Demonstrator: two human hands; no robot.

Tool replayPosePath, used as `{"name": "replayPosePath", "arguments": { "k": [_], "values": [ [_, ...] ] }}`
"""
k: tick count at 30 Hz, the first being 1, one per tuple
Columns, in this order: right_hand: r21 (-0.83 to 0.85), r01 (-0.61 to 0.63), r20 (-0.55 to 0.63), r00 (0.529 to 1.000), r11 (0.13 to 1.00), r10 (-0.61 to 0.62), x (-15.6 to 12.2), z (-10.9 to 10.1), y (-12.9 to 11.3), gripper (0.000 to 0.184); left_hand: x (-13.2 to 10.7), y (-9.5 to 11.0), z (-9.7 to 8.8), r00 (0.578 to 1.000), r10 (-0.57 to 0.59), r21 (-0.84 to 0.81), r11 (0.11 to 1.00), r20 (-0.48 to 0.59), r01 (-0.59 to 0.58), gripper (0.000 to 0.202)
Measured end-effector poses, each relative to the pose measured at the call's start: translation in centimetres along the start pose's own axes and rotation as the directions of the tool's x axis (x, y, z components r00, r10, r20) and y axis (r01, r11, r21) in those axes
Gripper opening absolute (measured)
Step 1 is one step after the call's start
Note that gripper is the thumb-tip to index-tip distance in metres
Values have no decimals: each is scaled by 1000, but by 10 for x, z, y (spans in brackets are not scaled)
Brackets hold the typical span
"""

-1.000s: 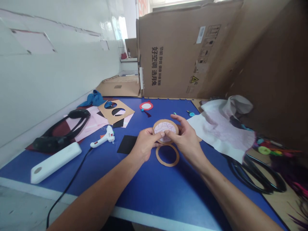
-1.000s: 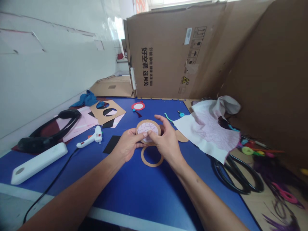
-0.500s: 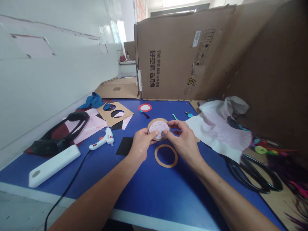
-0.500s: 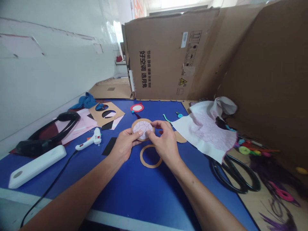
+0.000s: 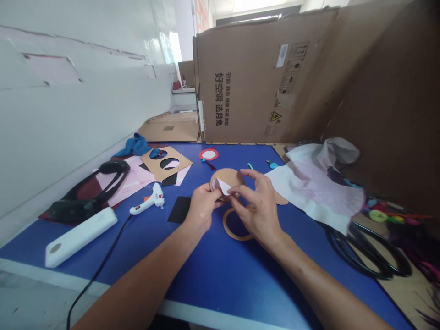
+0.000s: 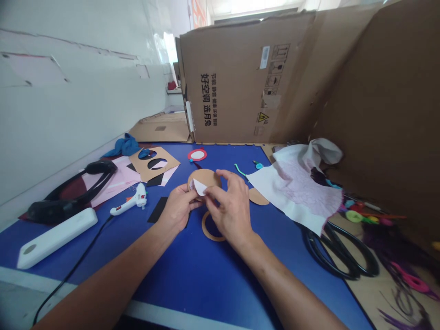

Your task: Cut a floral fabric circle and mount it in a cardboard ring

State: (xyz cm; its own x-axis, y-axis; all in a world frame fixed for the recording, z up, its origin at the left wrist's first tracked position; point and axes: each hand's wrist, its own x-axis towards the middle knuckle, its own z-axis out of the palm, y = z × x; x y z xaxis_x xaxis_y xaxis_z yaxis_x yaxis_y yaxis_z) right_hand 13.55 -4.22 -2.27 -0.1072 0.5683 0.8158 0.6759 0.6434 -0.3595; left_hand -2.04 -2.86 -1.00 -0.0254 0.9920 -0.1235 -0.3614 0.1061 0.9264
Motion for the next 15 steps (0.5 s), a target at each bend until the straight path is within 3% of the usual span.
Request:
{"name": "replayPosePath", "arguments": {
  "k": [3, 11, 15],
  "values": [
    [-55, 83, 28, 996, 995, -82, -2, 1, 1, 13, 1, -1, 0, 1000, -9, -24, 1000, -2, 9, 31],
    [-94, 157, 32, 987, 983, -154, -3, 1, 0, 11, 4, -2, -2, 999, -43, -100, 994, 20, 44, 33],
    [-81, 169, 100, 982, 982, -160, -2, -1, -4, 15, 6, -4, -4, 997, -32, -153, 987, 72, 42, 31]
  ]
}}
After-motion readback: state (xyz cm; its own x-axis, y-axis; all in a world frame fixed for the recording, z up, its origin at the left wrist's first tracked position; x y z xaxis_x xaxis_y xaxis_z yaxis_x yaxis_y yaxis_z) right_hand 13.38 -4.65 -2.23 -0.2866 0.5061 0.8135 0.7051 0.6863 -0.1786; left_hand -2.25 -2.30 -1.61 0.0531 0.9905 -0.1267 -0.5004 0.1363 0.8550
